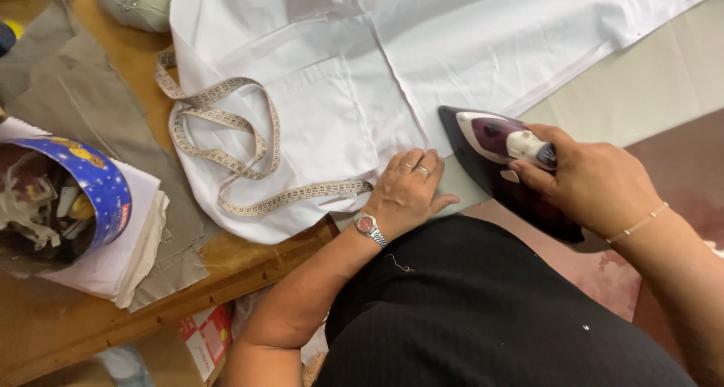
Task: Measuring, folding, and ironing the hem of a white garment on a sewing table.
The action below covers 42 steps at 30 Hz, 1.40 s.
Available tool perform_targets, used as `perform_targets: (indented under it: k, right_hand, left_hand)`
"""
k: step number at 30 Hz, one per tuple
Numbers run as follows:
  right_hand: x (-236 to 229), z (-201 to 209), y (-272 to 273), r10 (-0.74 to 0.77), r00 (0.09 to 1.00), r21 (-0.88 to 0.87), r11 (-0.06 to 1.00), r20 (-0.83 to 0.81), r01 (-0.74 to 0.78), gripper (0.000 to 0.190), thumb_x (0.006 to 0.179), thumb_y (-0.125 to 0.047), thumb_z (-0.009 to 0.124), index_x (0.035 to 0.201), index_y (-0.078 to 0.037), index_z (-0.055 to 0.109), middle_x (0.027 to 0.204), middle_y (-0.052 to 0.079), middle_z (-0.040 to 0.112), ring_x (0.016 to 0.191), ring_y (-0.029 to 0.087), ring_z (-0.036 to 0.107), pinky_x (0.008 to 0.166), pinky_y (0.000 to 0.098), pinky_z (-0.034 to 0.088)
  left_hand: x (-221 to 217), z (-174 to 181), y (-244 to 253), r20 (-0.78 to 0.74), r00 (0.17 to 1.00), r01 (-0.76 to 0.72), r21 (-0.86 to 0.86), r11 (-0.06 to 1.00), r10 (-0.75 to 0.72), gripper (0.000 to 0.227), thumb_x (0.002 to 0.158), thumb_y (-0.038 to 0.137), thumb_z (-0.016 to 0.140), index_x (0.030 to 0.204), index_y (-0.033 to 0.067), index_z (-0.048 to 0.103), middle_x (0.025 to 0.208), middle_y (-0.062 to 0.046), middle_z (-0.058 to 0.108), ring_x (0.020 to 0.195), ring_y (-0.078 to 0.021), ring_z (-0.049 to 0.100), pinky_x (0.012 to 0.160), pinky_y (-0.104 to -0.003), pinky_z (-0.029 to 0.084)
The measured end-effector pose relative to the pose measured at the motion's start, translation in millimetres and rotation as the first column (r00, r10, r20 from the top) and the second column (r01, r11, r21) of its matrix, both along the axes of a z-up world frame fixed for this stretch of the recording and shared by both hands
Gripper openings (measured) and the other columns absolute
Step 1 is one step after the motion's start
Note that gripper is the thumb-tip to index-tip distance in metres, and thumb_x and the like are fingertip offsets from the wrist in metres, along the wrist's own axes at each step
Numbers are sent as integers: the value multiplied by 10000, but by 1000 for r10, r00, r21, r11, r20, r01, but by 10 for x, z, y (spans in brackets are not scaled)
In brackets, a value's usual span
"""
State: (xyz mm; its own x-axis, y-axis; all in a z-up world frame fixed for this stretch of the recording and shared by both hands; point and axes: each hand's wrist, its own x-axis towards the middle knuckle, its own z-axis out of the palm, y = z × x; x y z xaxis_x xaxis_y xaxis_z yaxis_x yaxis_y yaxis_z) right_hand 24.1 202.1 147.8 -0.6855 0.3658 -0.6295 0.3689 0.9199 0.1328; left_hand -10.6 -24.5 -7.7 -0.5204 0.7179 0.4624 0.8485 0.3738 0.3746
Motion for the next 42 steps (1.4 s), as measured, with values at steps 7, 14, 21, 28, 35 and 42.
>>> perform_targets:
  k: [7,14,21,28,35,42]
  right_hand:
    - [211,226,165,-5,992,-24,1000,128,8,684,887,-711,471,1520,-463,398,897,134,788,850,377,755,689,450,579]
    - [1188,48,1061,76,988,162,985,-137,-53,686,850,-650,601,1519,-508,550,827,-36,812,730,180,793,622,300,574]
    - [670,-38,1047,124,982,200,975,-144,-94,666,905,-713,531,1520,-461,561,782,-9,798,756,253,787,578,365,580]
    - [-20,-37,946,-10,995,98,995,-103,20,664,972,-709,461,1509,-332,565,953,191,810,953,432,752,770,511,598]
    - [-510,-127,979,-18,975,35,999,-222,26,652,993,-661,489,1483,-250,614,976,243,776,947,473,703,749,543,557]
    - [-460,50,1492,-250,818,-326,942,-518,81,458,1115,-399,688,1468,-109,656,849,147,689,714,266,612,670,398,468]
  left_hand:
    - [-125,240,138,-264,965,-14,4,1000,14,107,948,-87,633,922,11,667,867,-96,629,752,-218,568,626,-327,470]
    - [-139,-55,340,-327,945,-3,-56,998,-15,281,893,-88,747,1132,61,736,795,-40,588,700,-221,535,560,-340,416]
    - [-136,-66,413,-356,935,-38,-85,996,5,302,902,-99,697,1164,51,704,764,-54,531,674,-236,506,543,-339,390]
    - [-156,-56,370,-331,943,-8,-65,998,-14,275,922,-95,655,1169,16,702,812,-51,559,699,-237,514,568,-352,417]
    - [-180,24,373,-334,942,-4,-79,997,-23,314,931,-107,628,1192,39,721,762,-18,527,657,-195,493,552,-328,393]
    - [-224,56,428,-357,933,7,-91,996,-39,300,933,-99,646,1181,52,720,761,-30,506,656,-206,493,539,-329,392]
